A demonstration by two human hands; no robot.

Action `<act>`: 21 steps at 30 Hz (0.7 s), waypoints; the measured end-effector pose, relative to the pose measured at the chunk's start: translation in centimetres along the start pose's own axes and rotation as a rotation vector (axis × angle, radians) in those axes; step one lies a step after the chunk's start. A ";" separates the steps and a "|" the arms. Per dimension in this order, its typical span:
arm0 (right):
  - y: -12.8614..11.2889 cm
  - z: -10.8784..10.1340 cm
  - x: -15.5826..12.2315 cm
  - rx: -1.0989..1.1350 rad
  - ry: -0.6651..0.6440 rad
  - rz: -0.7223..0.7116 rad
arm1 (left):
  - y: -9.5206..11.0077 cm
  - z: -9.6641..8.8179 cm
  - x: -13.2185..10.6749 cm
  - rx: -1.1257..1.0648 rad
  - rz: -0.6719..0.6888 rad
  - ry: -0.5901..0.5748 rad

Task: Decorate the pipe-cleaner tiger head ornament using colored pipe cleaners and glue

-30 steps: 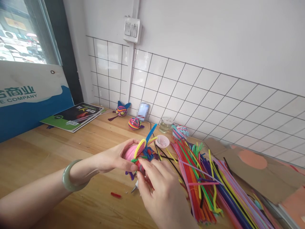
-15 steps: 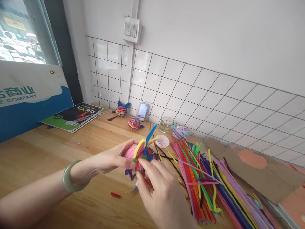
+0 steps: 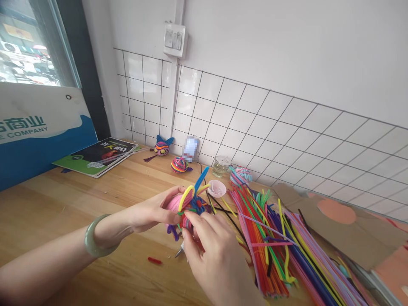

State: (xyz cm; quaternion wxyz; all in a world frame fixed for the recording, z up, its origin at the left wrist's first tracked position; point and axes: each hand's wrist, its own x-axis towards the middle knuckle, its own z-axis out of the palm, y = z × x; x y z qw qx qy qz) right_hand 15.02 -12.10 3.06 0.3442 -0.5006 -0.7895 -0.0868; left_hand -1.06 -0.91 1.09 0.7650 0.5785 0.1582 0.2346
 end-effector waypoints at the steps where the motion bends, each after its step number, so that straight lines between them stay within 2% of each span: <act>1: 0.0 0.0 0.0 -0.002 -0.002 -0.004 | -0.1 0.0 0.0 0.006 -0.001 0.005; 10: -0.1 -0.1 0.1 0.002 -0.010 0.003 | -0.1 0.3 0.3 0.016 0.010 0.052; 17: 0.0 -0.3 0.0 0.003 -0.011 0.009 | 0.0 -0.1 -0.1 0.003 0.006 -0.025; 21: 0.0 -0.1 0.1 -0.008 -0.018 0.001 | -0.1 0.1 0.1 -0.016 -0.001 0.018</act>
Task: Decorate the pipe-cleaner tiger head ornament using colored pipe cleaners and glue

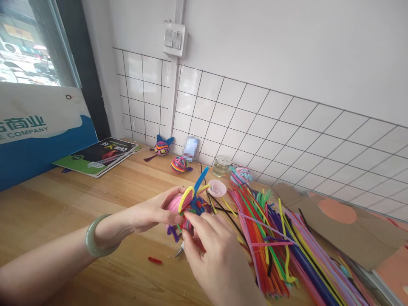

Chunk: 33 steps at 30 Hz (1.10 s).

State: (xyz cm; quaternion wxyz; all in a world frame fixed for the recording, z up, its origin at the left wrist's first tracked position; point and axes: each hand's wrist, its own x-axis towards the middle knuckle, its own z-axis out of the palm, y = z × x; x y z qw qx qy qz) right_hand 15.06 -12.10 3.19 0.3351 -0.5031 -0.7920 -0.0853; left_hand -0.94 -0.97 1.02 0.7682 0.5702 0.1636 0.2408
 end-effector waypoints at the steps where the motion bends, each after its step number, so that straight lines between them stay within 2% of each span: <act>1: 0.0 0.1 0.0 -0.004 0.002 -0.006 | 0.0 0.1 0.1 0.000 -0.003 0.022; 5: -0.1 0.2 0.1 -0.010 -0.003 -0.009 | -0.1 0.6 0.3 0.022 0.000 0.076; 12: 0.0 0.2 0.0 -0.016 -0.014 0.086 | 0.0 0.6 0.3 0.044 -0.013 0.106; 24: -0.1 0.3 0.2 -0.006 0.008 0.021 | 0.0 0.3 0.3 0.043 -0.025 0.105; 33: 0.5 -0.1 -0.1 0.059 -0.005 0.060 | 0.4 -0.5 0.1 0.028 0.008 0.123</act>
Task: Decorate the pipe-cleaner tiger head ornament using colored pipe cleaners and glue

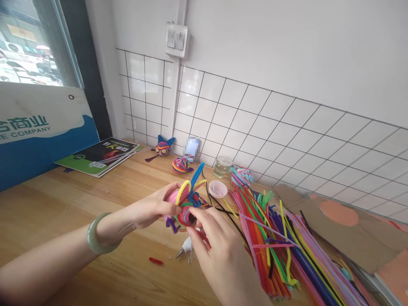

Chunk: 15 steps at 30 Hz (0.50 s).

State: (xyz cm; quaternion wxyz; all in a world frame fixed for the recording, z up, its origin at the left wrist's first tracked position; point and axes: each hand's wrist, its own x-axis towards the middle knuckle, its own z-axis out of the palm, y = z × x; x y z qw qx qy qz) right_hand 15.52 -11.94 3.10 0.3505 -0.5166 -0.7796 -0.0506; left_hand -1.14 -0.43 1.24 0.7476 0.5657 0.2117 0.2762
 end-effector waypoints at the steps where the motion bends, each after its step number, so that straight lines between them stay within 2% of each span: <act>1: 0.1 0.0 0.0 0.017 0.000 -0.004 | 0.0 -0.1 0.0 0.001 -0.011 -0.003; 8: 0.2 0.1 -0.2 -0.004 -0.049 -0.026 | -0.1 -0.1 0.2 -0.042 -0.018 0.004; 12: 0.1 -0.2 0.1 -0.092 -0.066 -0.164 | 0.0 -0.1 0.2 -0.042 -0.049 -0.005; 15: -0.1 -0.4 0.4 -0.231 -0.040 -0.267 | 0.1 0.0 0.2 -0.016 -0.086 0.031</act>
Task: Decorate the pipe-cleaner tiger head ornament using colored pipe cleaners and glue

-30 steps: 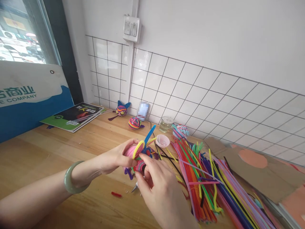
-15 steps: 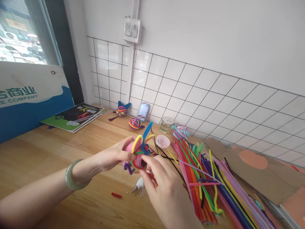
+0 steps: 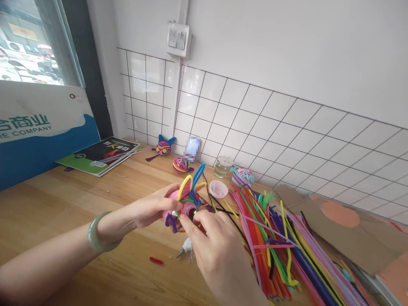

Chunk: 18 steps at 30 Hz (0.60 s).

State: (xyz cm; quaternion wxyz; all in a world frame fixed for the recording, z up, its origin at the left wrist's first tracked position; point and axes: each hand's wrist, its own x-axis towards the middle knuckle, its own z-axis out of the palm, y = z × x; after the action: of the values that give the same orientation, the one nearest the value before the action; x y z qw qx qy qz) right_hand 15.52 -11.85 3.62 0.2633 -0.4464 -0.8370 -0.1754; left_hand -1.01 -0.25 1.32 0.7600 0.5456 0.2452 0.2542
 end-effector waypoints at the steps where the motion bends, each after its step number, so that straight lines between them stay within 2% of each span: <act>1: 0.0 0.0 0.1 -0.055 0.005 -0.024 | 0.0 0.0 0.0 0.007 -0.006 0.014; 7: -0.2 0.2 0.2 -0.222 -0.013 -0.109 | -0.2 0.0 0.1 -0.006 -0.026 -0.003; 18: -0.1 0.3 0.1 -0.115 0.025 -0.130 | -0.4 -0.6 0.1 0.027 -0.032 -0.086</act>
State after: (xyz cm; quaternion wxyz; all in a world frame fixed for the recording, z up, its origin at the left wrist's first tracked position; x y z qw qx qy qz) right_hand 15.31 -11.73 3.45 0.2357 -0.4031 -0.8494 -0.2457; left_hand -1.31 0.17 0.79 0.7664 0.5623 0.2242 0.2151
